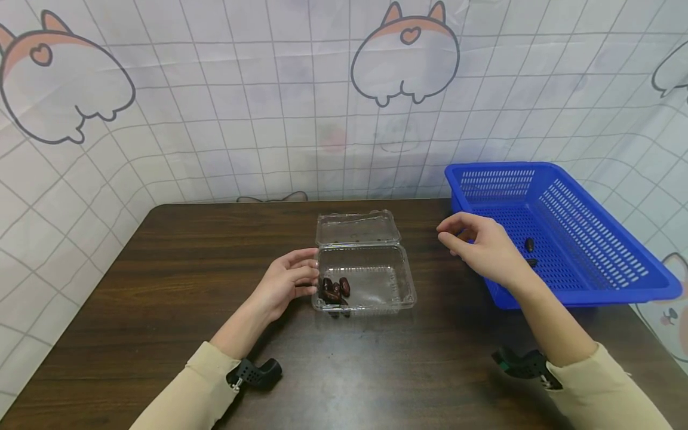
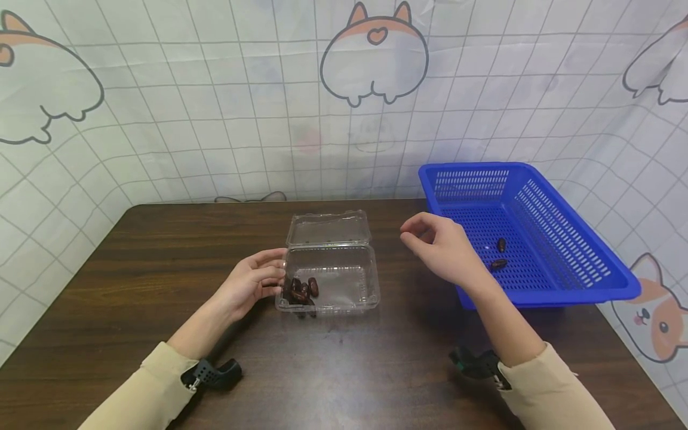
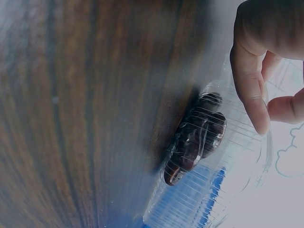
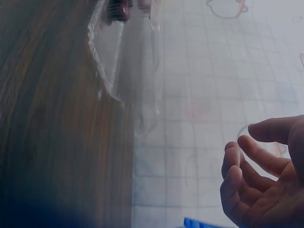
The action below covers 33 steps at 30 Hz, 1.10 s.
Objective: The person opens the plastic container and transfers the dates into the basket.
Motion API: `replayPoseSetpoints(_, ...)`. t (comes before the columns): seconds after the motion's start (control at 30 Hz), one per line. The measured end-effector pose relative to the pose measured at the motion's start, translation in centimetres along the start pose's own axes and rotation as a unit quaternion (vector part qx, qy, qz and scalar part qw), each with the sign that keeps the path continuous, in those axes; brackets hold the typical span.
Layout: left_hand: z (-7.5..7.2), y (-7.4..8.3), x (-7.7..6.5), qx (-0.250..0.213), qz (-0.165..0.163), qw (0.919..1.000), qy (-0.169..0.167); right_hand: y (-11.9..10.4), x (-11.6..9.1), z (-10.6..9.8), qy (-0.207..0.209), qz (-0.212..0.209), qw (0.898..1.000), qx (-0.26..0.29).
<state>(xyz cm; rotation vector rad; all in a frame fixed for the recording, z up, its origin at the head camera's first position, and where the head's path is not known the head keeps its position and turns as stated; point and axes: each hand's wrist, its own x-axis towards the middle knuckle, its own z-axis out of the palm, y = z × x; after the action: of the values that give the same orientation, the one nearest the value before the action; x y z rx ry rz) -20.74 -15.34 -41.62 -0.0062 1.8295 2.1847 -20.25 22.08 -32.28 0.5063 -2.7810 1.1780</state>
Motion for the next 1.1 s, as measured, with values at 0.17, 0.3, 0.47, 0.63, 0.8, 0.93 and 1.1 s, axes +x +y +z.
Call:
replayPoseSetpoints(0.17, 0.0, 0.0, 0.0, 0.000, -0.002, 1.0000, 0.002, -0.3, 0.5, 0.9, -0.012, -0.012, 1.000, 0.010)
replayPoseSetpoints(0.3, 0.0, 0.0, 0.0, 0.003, -0.002, 1.0000, 0.001, -0.6, 0.9, 1.5, -0.021, -0.022, 0.999, 0.014)
replayPoseSetpoints(0.47, 0.0, 0.0, 0.0, 0.003, 0.000, 1.0000, 0.000, -0.9, 1.4, 2.3, -0.030, -0.025, 0.999, 0.018)
replayPoseSetpoints(0.63, 0.1, 0.0, 0.0, 0.001, 0.001, 1.0000, 0.000, -1.2, 1.8, 3.2, -0.042, -0.027, 0.998, 0.030)
replayPoseSetpoints(0.8, 0.1, -0.1, 0.0, 0.002, 0.003, 1.0000, -0.002, -1.5, 2.0, 4.0, -0.054, -0.030, 0.997, 0.043)
replayPoseSetpoints(0.93, 0.0, -0.1, 0.0, 0.004, 0.004, 1.0000, -0.004, -1.8, 2.1, 4.4, -0.063, -0.034, 0.996, 0.052)
replayPoseSetpoints(1.1, 0.0, -0.1, 0.0, 0.005, 0.005, 1.0000, -0.004, -2.2, 2.2, 4.9, -0.067, -0.032, 0.996, 0.056)
